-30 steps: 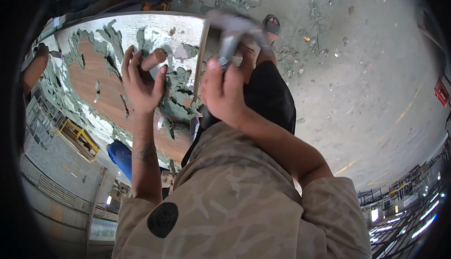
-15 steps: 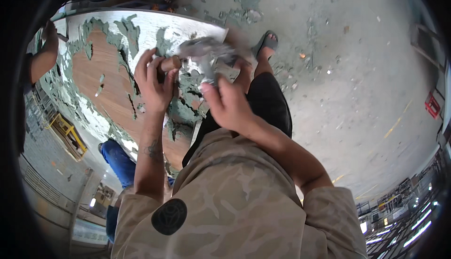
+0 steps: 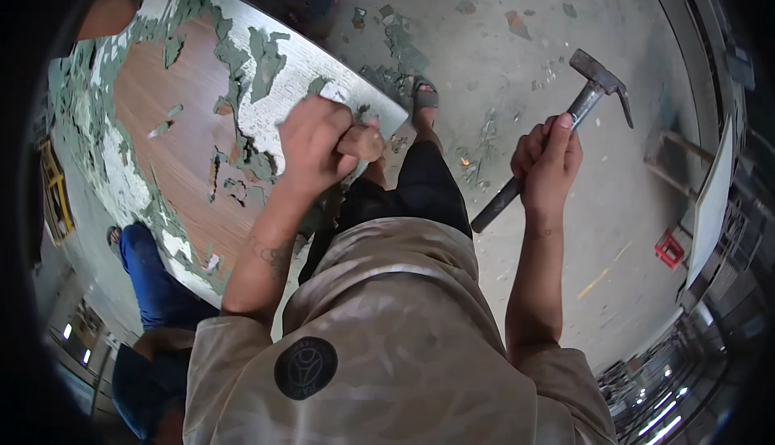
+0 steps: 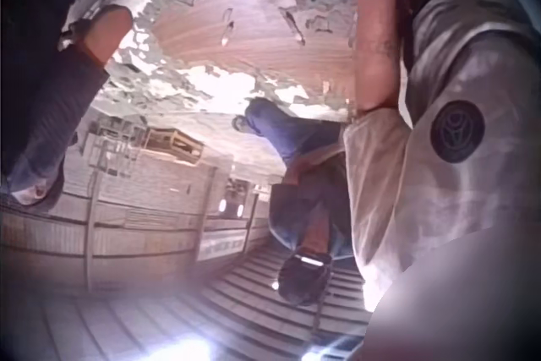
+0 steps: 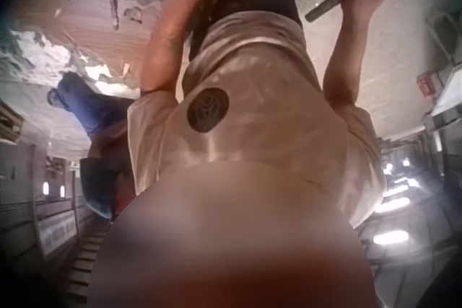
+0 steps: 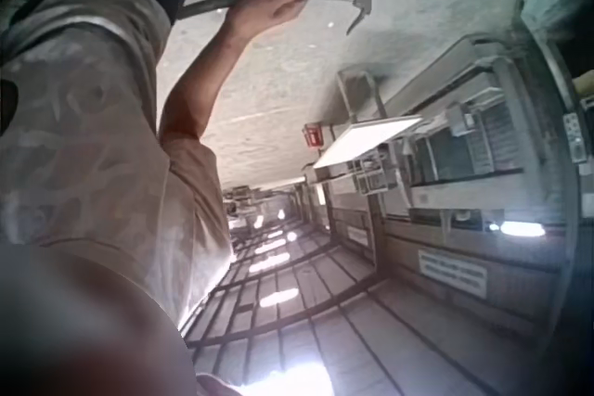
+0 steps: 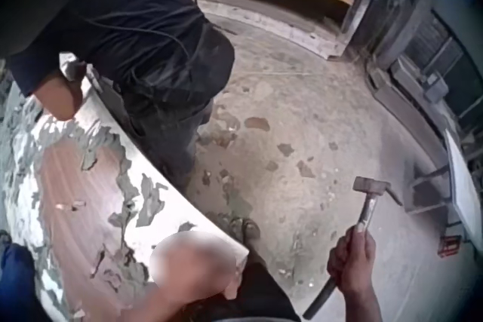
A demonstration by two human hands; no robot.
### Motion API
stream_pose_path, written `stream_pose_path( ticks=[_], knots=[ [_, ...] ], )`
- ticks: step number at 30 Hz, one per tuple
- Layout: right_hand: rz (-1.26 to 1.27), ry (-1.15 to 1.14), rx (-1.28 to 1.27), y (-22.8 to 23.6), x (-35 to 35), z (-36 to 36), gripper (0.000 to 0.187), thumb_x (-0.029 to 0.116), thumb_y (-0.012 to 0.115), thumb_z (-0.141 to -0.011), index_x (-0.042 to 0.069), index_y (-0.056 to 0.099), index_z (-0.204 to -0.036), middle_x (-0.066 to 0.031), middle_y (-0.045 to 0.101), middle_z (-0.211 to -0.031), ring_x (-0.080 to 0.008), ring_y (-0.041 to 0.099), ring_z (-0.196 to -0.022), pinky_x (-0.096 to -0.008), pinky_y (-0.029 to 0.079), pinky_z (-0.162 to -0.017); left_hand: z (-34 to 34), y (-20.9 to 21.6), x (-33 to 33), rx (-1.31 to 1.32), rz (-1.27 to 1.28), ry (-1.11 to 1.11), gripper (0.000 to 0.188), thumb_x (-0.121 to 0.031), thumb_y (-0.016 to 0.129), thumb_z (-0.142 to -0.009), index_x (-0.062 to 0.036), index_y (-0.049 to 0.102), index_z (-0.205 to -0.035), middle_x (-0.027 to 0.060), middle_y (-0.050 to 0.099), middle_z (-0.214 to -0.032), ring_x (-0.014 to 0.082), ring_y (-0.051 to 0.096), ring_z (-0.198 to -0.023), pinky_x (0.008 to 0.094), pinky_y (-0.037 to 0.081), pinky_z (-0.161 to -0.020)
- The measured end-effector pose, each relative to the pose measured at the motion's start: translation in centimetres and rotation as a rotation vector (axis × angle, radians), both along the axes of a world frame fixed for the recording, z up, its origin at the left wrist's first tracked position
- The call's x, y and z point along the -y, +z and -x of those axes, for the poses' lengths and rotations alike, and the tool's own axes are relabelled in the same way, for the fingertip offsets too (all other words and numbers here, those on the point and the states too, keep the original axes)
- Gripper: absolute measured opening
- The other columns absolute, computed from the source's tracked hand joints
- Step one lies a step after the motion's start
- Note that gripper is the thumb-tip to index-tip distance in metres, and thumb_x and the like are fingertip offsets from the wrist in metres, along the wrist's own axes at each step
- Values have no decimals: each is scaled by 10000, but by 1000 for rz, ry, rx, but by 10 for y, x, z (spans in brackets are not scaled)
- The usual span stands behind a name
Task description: Using a hammer and a chisel to remove material or debris from a flat board on a production floor.
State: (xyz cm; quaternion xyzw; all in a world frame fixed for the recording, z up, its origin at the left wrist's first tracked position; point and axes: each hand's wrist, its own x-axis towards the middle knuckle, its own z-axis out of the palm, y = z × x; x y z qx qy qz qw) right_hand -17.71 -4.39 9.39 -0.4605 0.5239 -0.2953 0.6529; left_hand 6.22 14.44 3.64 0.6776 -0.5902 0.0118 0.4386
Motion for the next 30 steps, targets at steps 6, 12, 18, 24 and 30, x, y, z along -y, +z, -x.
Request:
stream_pose_path(
  ticks=[6, 12, 18, 24, 30],
  knots=[
    [-66, 356, 116, -11, 34, -66, 370, 393, 420, -1123, 94, 448, -907, 15, 348, -619, -78, 326, -448, -253, 279, -381, -50, 26, 64, 229, 36, 69, 234, -174, 798, -655, -147, 665, -845, 15, 516, -710, 213, 549, -618, 350, 396, -514],
    [-124, 682, 23, -10, 64, -97, 363, 355, 422, -1124, 83, 441, -885, 9, 370, -614, -74, 366, -440, -242, 327, -377, -90, 0, 85, 154, 50, 346, 164, -122, 778, -694, -137, 627, -757, 29, 523, -620, 243, 560, -549, 367, 429, -500],
    [-152, 771, -67, -17, 81, -100, 376, 365, 410, -1126, 82, 435, -879, 10, 355, -599, -74, 345, -428, -250, 303, -363, -70, -7, 98, 77, 66, 354, 177, -171, 767, -665, -117, 618, -746, 40, 557, -637, 237, 584, -553, 358, 441, -496],
    [-208, 676, -26, -16, 81, -120, 372, 373, 378, -1132, 83, 437, -906, 13, 326, -593, -68, 282, -423, -251, 268, -360, -88, 4, 94, 88, 146, 350, 205, -263, 739, -636, -146, 602, -733, 21, 557, -629, 237, 593, -556, 362, 448, -495],
    [-186, 723, -7, -14, 82, -130, 360, 363, 373, -1135, 86, 436, -913, 13, 324, -590, -66, 280, -423, -252, 264, -360, -97, -2, 89, 99, 175, 414, 231, -134, 802, -700, -111, 571, -695, 41, 521, -590, 238, 537, -504, 348, 401, -458]
  ],
)
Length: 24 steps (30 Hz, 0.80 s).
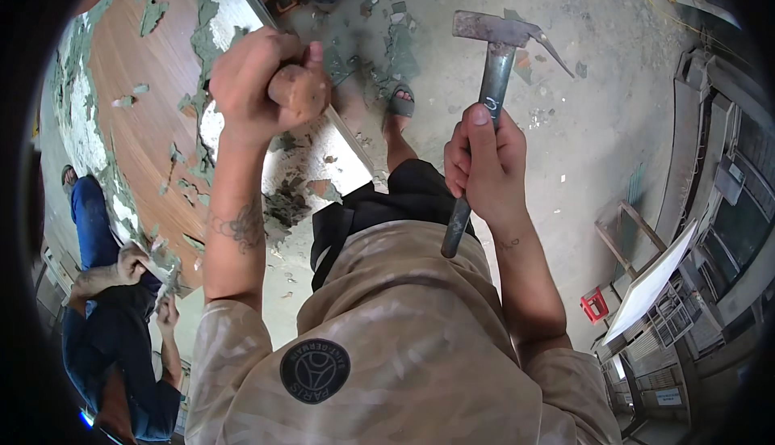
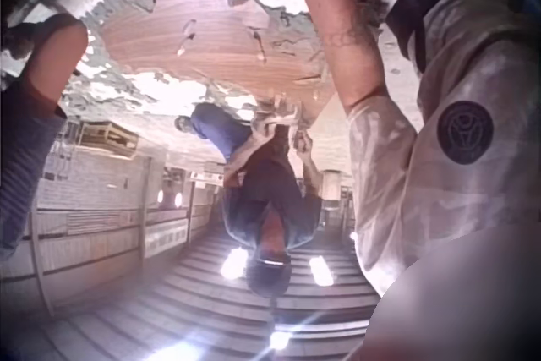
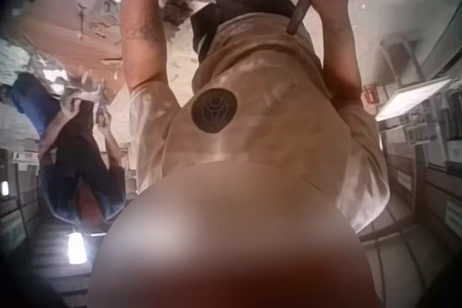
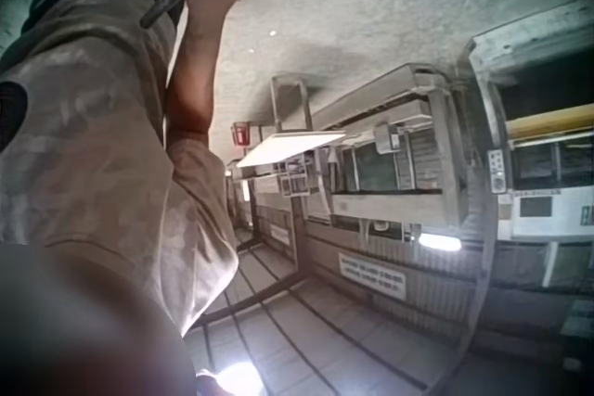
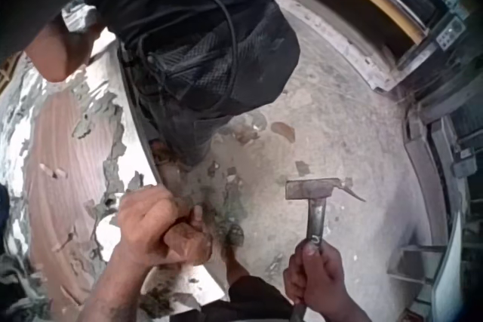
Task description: Using a hammer and a chisel to remove material or debris from a flat board on a production floor.
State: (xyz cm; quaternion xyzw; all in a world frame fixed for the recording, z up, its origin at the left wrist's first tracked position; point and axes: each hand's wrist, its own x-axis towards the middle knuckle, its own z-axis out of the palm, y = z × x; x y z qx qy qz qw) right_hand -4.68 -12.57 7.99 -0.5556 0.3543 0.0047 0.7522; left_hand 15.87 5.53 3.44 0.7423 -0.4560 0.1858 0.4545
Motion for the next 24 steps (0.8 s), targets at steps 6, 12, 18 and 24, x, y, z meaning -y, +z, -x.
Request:
stream_pose_path(
  ticks=[6, 12, 18, 24],
  knots=[
    [-12, 14, -15, -1, -2, -5, 379, 387, 374, -1131, 80, 431, -916, 9, 326, -582, -70, 281, -413, -255, 258, -356, 1, -9, 4, 20, -26, 44, 239, -119, 802, -706, -103, 564, -691, 51, 502, -581, 240, 521, -495, 353, 386, -448],
    [-19, 8, 99, 7, -6, 1, 488, 524, 387, -1098, 70, 432, -925, -2, 332, -575, -88, 280, -396, -267, 247, -346, -5, -12, 15, -73, 4, 146, 184, -151, 749, -633, -139, 581, -708, 33, 518, -602, 237, 547, -529, 356, 417, -476],
    [-70, 9, 136, 17, 3, -2, 572, 628, 394, -1057, 71, 439, -935, -5, 337, -571, -96, 276, -395, -275, 251, -339, -6, -21, 26, -47, -104, 195, 192, -149, 717, -603, -172, 601, -754, 17, 496, -622, 222, 551, -563, 371, 426, -497],
    [52, 10, 163, 24, -15, 0, 607, 657, 388, -1043, 63, 445, -929, 5, 336, -563, -101, 303, -400, -267, 279, -354, -9, -24, 23, -9, 20, 225, 190, -132, 736, -602, -146, 592, -725, 29, 505, -609, 226, 536, -536, 357, 399, -479]
  ],
)
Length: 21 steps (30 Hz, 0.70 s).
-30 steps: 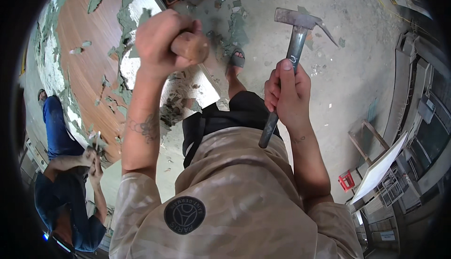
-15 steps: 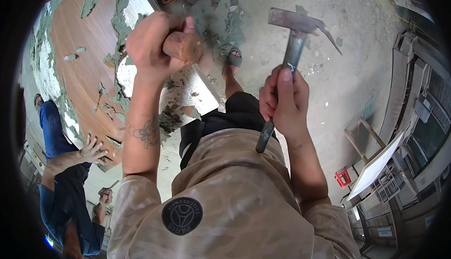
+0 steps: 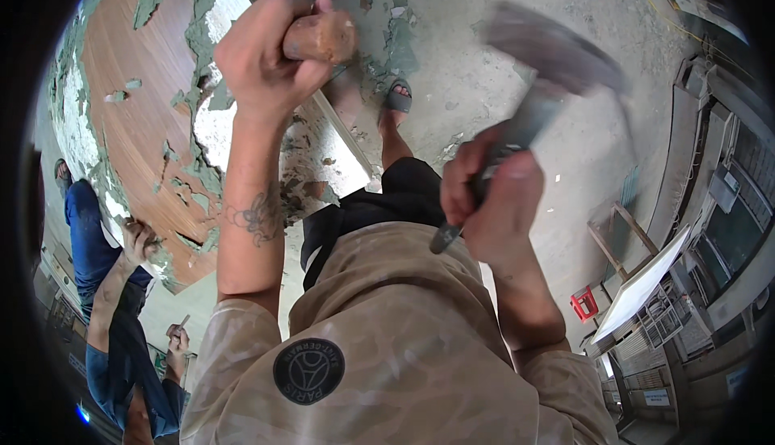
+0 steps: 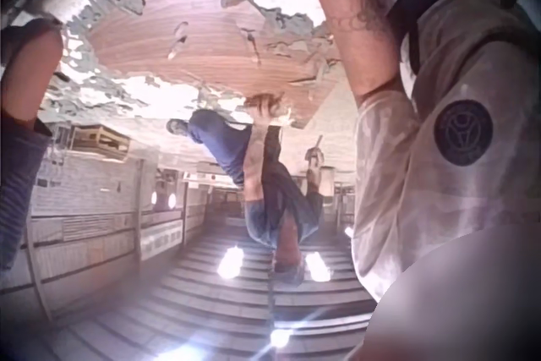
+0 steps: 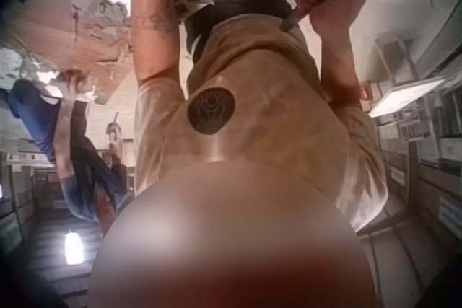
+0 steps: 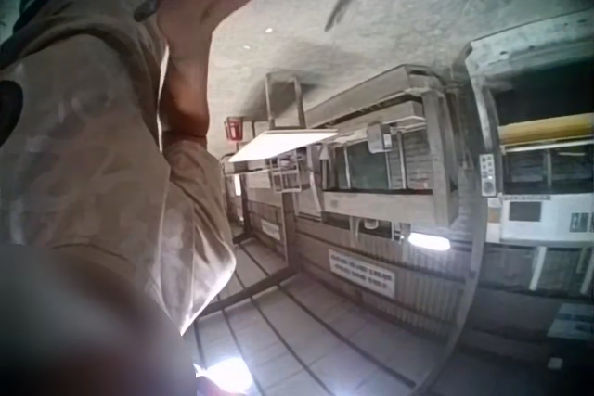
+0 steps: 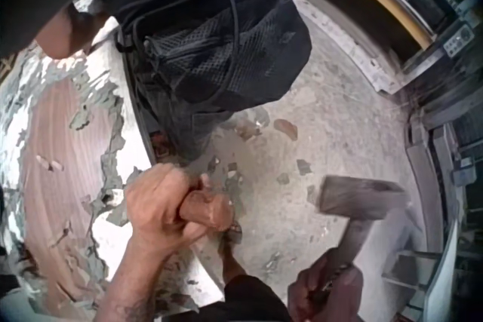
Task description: Using a hammer and a chisel to remove material or debris from a flat board on a production floor.
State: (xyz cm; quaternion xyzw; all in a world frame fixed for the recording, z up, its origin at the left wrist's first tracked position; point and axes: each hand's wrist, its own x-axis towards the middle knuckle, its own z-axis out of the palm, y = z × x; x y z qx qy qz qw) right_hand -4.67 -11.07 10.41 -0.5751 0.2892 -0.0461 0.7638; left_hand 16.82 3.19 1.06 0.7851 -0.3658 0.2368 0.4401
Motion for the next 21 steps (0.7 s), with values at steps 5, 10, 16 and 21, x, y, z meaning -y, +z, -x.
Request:
stream_pose_path(
  ticks=[5, 10, 16, 21],
  knots=[
    [154, 89, 21, 7, -18, -3, 631, 662, 402, -1039, 44, 472, -935, -9, 389, -551, -87, 370, -425, -258, 284, -385, -3, 5, -2, -2, 44, 30, 191, -134, 740, -590, -135, 585, -703, 41, 493, -594, 236, 520, -515, 361, 387, -468],
    [419, 268, -146, 10, -15, -32, 560, 604, 397, -1062, 67, 470, -919, 10, 319, -554, -111, 334, -428, -273, 287, -389, -3, 3, -5, 10, 36, 0, 192, -163, 717, -556, -141, 579, -687, 47, 483, -588, 242, 516, -510, 366, 389, -464],
    [232, 146, -140, -8, -32, -29, 493, 536, 426, -1079, 68, 454, -925, -9, 383, -608, -110, 352, -443, -274, 314, -400, 1, 2, -3, -1, 17, 12, 235, -206, 704, -518, -147, 562, -695, 31, 483, -593, 246, 526, -523, 375, 393, -463],
    [53, -1, 30, -17, -25, -15, 463, 469, 378, -1101, 59, 462, -902, -26, 418, -618, -113, 384, -452, -272, 344, -417, 3, 4, -8, -50, -138, -8, 208, -149, 736, -578, -113, 656, -767, 67, 580, -658, 269, 603, -583, 348, 466, -531]
  ],
)
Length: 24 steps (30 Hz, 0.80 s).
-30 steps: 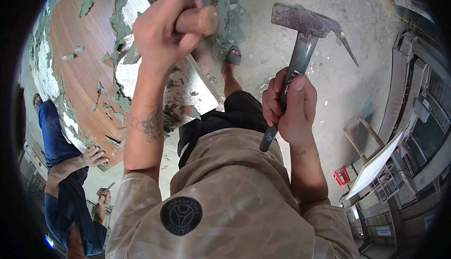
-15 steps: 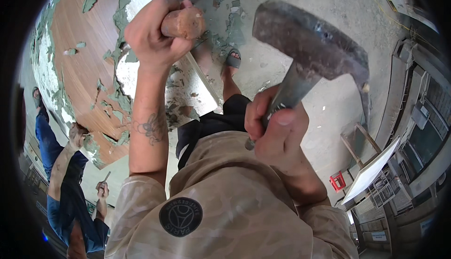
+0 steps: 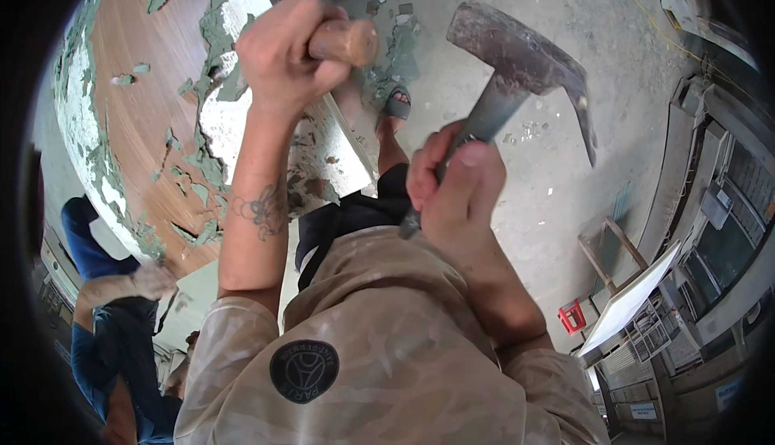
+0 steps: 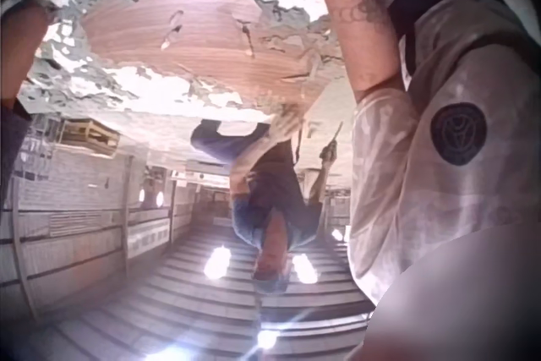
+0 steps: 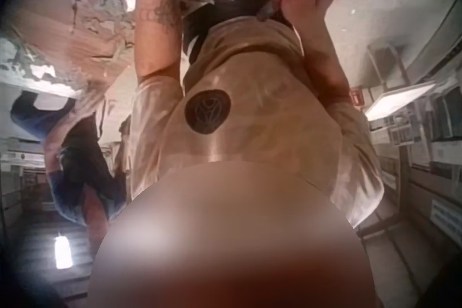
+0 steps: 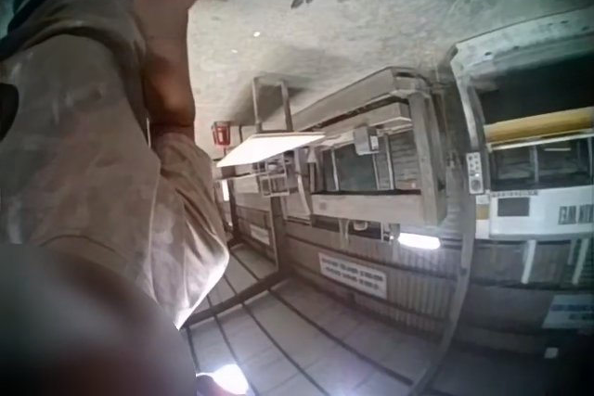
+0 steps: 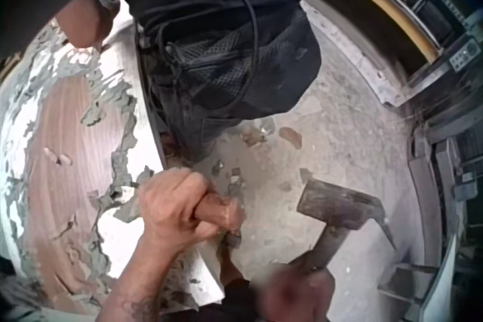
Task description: Using a hammer and a chisel to remove material or debris from a flat board on a production floor.
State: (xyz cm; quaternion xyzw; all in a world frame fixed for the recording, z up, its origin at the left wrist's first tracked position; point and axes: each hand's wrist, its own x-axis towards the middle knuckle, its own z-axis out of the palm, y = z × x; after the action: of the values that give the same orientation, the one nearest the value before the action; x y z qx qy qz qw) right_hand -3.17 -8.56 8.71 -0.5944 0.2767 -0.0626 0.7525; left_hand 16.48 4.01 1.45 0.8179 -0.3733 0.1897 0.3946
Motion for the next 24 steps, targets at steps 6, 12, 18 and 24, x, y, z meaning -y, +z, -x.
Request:
stream_pose_path(
  ticks=[6, 12, 18, 24],
  knots=[
    [-72, -25, 26, -4, 4, 5, 482, 496, 365, -1104, 62, 465, -918, -20, 402, -589, -112, 385, -448, -272, 331, -407, 2, -9, 7, 30, -5, 17, 285, -200, 704, -500, -161, 492, -686, 11, 454, -604, 233, 532, -549, 379, 411, -477],
    [-6, -3, -124, -13, 6, -11, 520, 564, 366, -1089, 78, 440, -919, -10, 367, -590, -104, 337, -428, -274, 285, -382, 1, -14, 8, 56, -82, 56, 283, -200, 717, -522, -172, 484, -681, 4, 459, -604, 221, 543, -552, 371, 410, -468],
    [43, 100, -257, -20, 8, -19, 538, 595, 320, -1088, 93, 405, -915, -8, 338, -583, -103, 308, -421, -278, 265, -371, 1, -18, 6, 81, -112, 62, 287, -210, 730, -529, -180, 492, -687, -4, 479, -624, 220, 549, -560, 373, 415, -468],
    [-35, 85, -192, -25, -6, -19, 551, 599, 343, -1082, 76, 401, -915, -6, 327, -574, -103, 302, -414, -276, 296, -381, 3, -18, 3, 56, -151, 18, 295, -210, 740, -534, -176, 507, -713, -5, 493, -630, 225, 568, -582, 382, 440, -492]
  ],
)
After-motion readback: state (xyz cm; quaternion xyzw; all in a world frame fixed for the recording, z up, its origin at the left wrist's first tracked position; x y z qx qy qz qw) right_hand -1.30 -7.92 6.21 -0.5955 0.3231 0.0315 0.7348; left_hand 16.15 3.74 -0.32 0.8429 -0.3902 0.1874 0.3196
